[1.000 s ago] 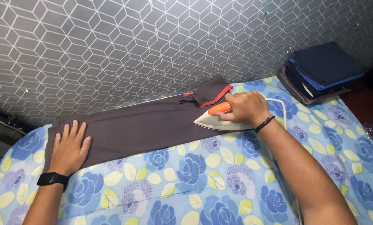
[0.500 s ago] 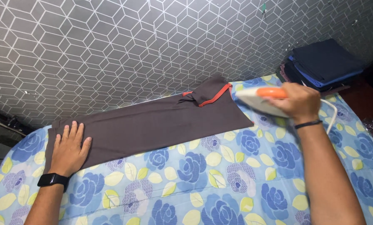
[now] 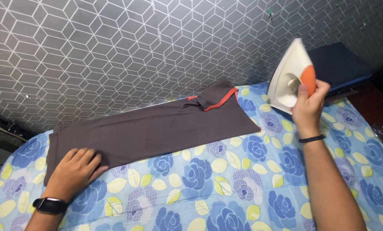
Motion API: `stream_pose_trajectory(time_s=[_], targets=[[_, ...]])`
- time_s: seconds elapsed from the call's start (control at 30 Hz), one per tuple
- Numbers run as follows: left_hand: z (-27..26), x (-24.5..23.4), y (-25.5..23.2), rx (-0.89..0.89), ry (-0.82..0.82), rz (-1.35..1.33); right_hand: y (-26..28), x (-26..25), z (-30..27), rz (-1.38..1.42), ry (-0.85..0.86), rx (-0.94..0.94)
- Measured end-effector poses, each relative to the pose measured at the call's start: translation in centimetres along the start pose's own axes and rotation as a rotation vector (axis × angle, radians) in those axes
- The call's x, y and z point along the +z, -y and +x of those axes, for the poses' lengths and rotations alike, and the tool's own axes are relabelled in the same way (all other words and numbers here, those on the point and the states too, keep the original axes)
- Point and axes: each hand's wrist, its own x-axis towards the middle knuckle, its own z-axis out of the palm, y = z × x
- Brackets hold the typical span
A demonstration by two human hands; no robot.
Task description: Ironing and folding a t-shirt on an ironing board.
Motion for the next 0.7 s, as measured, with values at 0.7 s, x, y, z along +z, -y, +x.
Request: stream_pose_trajectory(time_s=[0.7], targets=[[-9.3, 1.2, 3.5, -0.259, 0.408, 0.409, -4.0, 2.2, -6.5, -0.062, -0.001, -0.058]])
